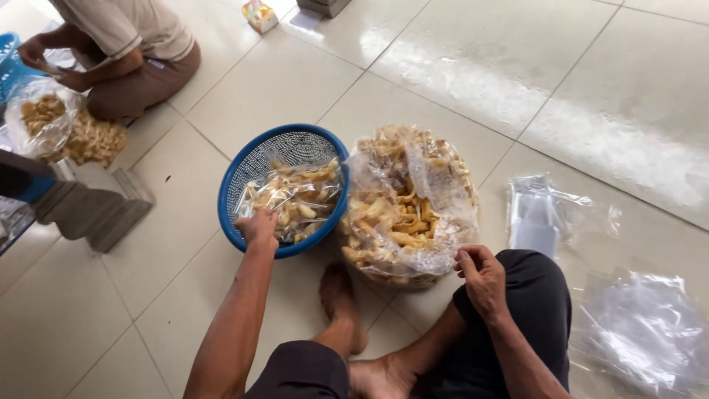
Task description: Packing individual fried snacks into small plastic bags from a large bulk container.
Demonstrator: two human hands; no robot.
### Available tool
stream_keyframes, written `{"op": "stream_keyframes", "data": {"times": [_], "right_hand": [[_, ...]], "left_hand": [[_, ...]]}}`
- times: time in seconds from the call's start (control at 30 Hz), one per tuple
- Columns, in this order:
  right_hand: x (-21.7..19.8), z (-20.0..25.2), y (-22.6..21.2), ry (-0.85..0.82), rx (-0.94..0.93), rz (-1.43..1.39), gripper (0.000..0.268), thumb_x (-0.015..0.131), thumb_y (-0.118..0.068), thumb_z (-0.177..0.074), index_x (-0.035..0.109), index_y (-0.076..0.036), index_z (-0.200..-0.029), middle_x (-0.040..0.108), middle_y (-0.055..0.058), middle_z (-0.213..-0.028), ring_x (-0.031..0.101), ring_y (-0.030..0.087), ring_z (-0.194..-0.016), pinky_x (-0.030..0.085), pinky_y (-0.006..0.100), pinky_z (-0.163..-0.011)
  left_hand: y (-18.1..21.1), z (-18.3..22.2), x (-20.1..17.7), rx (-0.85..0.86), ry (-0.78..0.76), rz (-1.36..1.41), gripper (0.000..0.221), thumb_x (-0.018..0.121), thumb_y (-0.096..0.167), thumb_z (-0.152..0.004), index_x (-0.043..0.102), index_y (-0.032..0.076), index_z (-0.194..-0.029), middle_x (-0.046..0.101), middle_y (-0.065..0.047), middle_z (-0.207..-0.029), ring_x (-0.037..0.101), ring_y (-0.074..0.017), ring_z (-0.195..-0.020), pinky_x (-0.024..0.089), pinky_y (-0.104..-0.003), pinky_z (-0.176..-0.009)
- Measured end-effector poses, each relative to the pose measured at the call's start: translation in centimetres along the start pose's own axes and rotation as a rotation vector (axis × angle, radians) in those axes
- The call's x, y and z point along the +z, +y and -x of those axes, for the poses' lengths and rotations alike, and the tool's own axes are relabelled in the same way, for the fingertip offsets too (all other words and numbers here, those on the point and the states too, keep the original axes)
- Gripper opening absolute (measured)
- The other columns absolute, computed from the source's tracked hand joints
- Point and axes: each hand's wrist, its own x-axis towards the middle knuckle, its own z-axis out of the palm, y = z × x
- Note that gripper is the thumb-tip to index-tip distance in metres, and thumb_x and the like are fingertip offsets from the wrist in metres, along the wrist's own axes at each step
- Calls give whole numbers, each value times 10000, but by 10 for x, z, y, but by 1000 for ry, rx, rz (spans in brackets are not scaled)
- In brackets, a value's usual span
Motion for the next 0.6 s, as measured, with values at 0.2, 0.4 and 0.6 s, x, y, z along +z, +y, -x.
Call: {"op": "stream_keyframes", "data": {"times": [0.2,0.4,0.6], "right_hand": [[-3,-2,-8,-10,-11,-20,169,675,-163,-1034,729,-4,-1021,711,145,-683,652,184,-571,570,304,-603],[-19,2,-26,197,-58,-43,170,654,-167,-1092,699,-5,-1068,709,136,-824,668,188,-685,569,312,-668],[-119,-22,-5,384,-182,377,164,606,-77,-1174,644,82,-1166,693,180,-1026,658,248,-872,553,337,-739]], "left_hand": [[21,106,22,496,111,-697,964,776,279,-871,183,-30,-1565,291,-374,-1440,321,-560,-1414,299,-578,-1227],[60,270,25,1070,-692,-774,695,714,66,-859,446,3,-1497,282,-401,-1570,268,-597,-1439,303,-630,-1175],[85,312,20,1044,-1555,-968,314,593,161,-915,556,-26,-1165,506,-234,-1350,573,-356,-1137,487,-448,-988]]}}
